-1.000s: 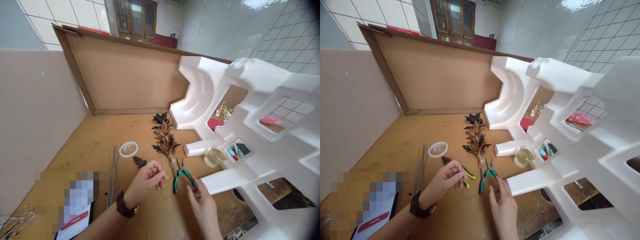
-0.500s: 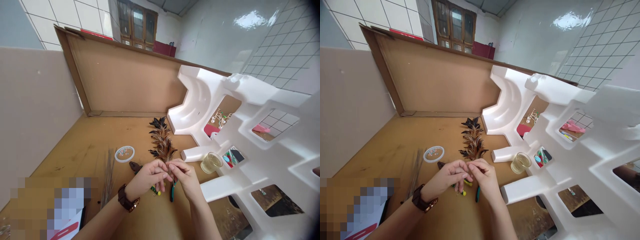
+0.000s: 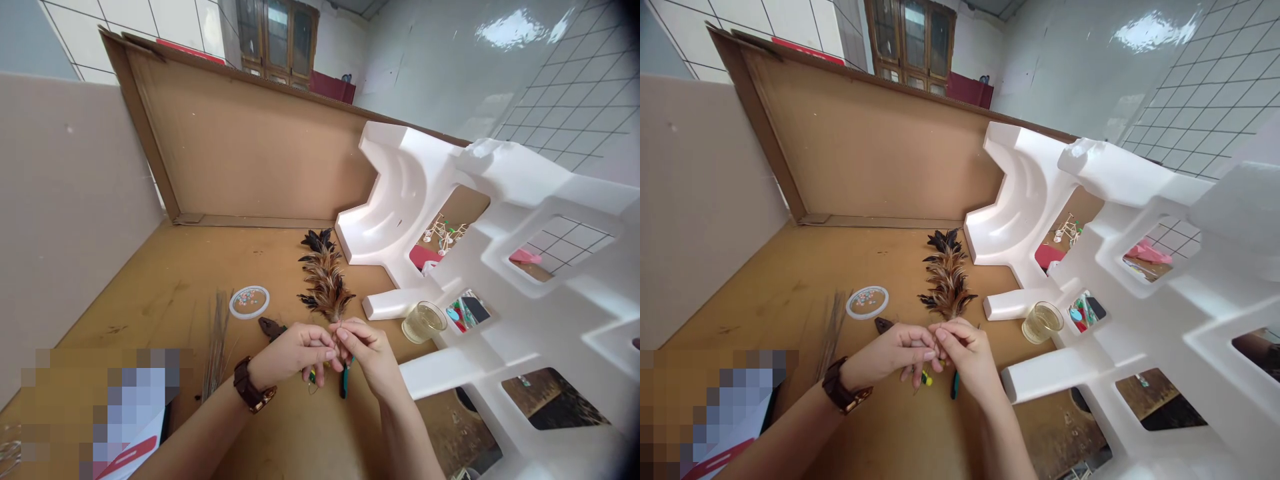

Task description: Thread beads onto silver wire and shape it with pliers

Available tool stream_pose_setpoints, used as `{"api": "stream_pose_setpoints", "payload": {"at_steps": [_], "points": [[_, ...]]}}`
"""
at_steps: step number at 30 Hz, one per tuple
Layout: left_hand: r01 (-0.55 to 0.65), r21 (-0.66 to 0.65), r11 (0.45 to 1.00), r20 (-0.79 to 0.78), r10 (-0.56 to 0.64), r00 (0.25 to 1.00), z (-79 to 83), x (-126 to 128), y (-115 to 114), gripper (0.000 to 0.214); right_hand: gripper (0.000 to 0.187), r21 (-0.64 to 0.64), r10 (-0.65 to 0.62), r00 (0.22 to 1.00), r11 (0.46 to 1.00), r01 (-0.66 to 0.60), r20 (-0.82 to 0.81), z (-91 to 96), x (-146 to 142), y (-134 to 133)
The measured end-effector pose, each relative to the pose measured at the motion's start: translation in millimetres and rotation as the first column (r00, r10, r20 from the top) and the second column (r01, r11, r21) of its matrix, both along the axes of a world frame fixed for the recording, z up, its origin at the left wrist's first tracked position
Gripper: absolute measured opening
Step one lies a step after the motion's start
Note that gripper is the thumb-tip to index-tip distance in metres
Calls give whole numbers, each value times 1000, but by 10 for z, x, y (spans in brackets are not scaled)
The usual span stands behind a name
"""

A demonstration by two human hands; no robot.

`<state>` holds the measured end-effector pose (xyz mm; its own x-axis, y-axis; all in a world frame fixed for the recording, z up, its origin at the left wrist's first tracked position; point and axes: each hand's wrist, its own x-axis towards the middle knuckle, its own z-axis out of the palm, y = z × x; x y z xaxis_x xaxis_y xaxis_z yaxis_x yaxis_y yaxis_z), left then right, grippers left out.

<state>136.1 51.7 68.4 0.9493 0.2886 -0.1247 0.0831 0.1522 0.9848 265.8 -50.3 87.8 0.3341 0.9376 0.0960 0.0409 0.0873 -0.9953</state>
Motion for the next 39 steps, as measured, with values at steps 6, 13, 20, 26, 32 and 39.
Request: {"api": "stream_pose_setpoints", "payload": {"at_steps": [6,13,20,26,32,39], "points": [[-46,97,994,32,43,999,14,-1,-4,17,18,23,-62,997,998,62,36,48,-33,15],[-61,55,997,46,59,997,20,-15,-21,13,22,-52,-53,995,997,49,-86,48,-11,58],[-206,49,977,152,196,969,70,-53,16,13,27,-140,51,993,988,-65,-104,-162,-30,-97],[-245,16,969,190,237,953,55,-58,25,12,24,-131,155,897,965,-227,-414,-343,-156,-144],[-218,63,974,190,203,961,83,-78,13,12,20,-154,128,876,963,-222,-466,-346,-152,-106],[-287,189,939,196,250,948,210,-180,88,13,22,-159,141,984,975,-158,-113,-153,-134,-29]]}}
